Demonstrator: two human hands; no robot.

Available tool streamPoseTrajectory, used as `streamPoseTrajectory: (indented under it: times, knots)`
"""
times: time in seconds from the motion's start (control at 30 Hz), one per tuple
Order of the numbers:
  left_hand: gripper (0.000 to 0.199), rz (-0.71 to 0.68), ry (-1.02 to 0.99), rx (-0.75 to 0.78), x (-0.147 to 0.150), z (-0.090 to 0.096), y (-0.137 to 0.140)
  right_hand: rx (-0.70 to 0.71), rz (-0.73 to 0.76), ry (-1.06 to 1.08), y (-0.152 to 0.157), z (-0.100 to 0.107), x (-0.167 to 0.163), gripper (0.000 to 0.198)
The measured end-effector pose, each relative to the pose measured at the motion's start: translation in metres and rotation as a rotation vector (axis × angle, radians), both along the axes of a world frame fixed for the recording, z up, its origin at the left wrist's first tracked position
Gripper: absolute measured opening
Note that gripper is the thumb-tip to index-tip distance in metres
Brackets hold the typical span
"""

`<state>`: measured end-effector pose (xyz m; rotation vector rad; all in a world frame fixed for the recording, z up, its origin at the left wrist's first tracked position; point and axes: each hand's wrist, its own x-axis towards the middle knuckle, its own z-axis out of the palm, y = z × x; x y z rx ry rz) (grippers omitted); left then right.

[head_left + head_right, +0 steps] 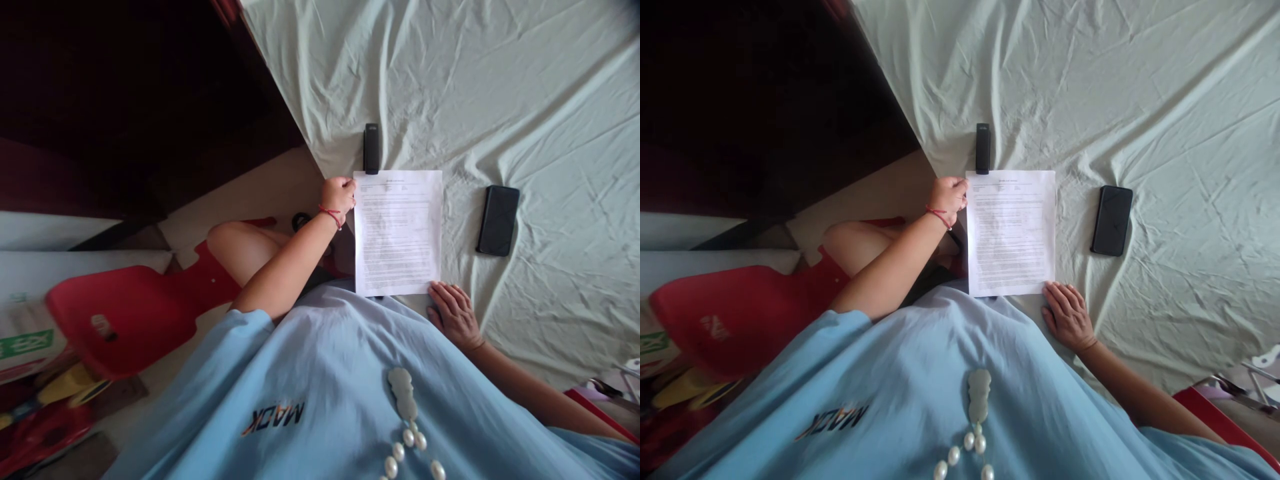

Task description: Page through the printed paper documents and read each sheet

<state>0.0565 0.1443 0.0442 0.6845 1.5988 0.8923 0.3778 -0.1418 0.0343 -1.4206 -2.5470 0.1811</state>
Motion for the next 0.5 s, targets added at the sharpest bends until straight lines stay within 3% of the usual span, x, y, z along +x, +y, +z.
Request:
streamPoseTrajectory:
  times: [0.5]
  knots:
    - [0.041, 0.014, -0.011, -0.001, 0.0, 0.0018, -0.0005, 0.002, -0.004, -0.003, -0.0006, -0.0019, 0.0008, 0.083]
